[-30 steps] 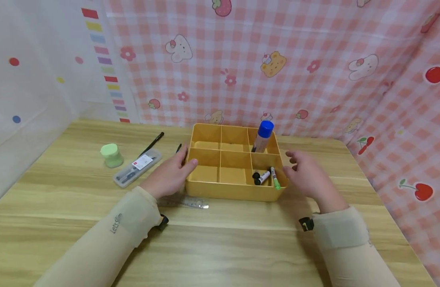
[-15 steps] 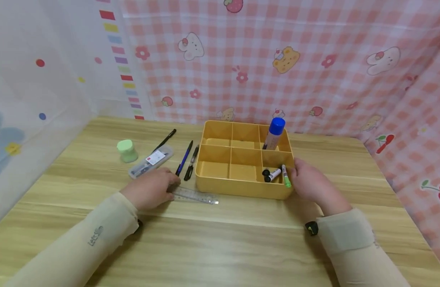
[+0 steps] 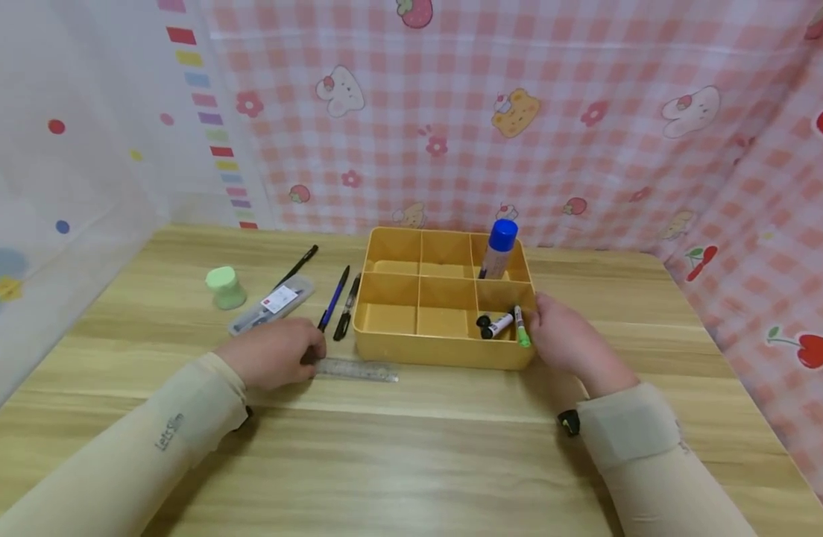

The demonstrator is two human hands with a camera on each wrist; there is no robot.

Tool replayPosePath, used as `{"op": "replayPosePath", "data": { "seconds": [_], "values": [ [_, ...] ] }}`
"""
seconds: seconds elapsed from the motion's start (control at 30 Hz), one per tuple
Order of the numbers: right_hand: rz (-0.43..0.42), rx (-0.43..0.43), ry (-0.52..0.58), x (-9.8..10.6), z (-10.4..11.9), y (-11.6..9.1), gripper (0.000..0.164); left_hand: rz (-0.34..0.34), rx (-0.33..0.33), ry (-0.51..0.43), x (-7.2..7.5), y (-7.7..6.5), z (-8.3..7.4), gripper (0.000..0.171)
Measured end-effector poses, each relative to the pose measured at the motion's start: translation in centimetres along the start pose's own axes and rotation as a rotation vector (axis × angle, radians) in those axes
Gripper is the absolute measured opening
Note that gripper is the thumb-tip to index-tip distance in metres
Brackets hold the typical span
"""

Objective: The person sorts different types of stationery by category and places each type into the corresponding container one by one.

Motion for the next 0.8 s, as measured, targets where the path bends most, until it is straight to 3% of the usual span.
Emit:
{"op": "replayPosePath", "data": {
  "seconds": [0.13,0.37,0.47,0.67,0.8],
  "values": [
    [-0.001,-0.007,0.011,0.0,-0.2,0.0,0.058,-0.040,-0.002,0.061,0.2,-0.1,-0.1,0.014],
    [-0.015,-0.007,0.011,-0.1,-0.2,0.0,0.056,-0.270,-0.070,0.121,1.5,-2.0,-0.4,0.012],
    [-0.012,-0.018,0.011,-0.3,-0.3,0.1,0.057,-0.341,-0.094,0.097,2.3,-3.3,-0.2,0.012],
    [-0.018,-0.028,0.012,-0.1,-0.4,0.0,0.056,-0.409,-0.081,0.060,4.4,-5.7,0.2,0.012],
    [-0.023,-0.029,0.014,0.0,-0.5,-0.1,0.055,-0.461,-0.066,0.081,6.3,-6.8,-0.5,0.010]
  ]
}}
Point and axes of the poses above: each hand's wrist, its own y-axis towards the middle knuckle, its own x-axis out of the back of the hand, z = x × y, the point moved 10 cm from there along y, towards the middle knuckle, and after that the axes turned 11 degrees about z, right-handed, at the moved point
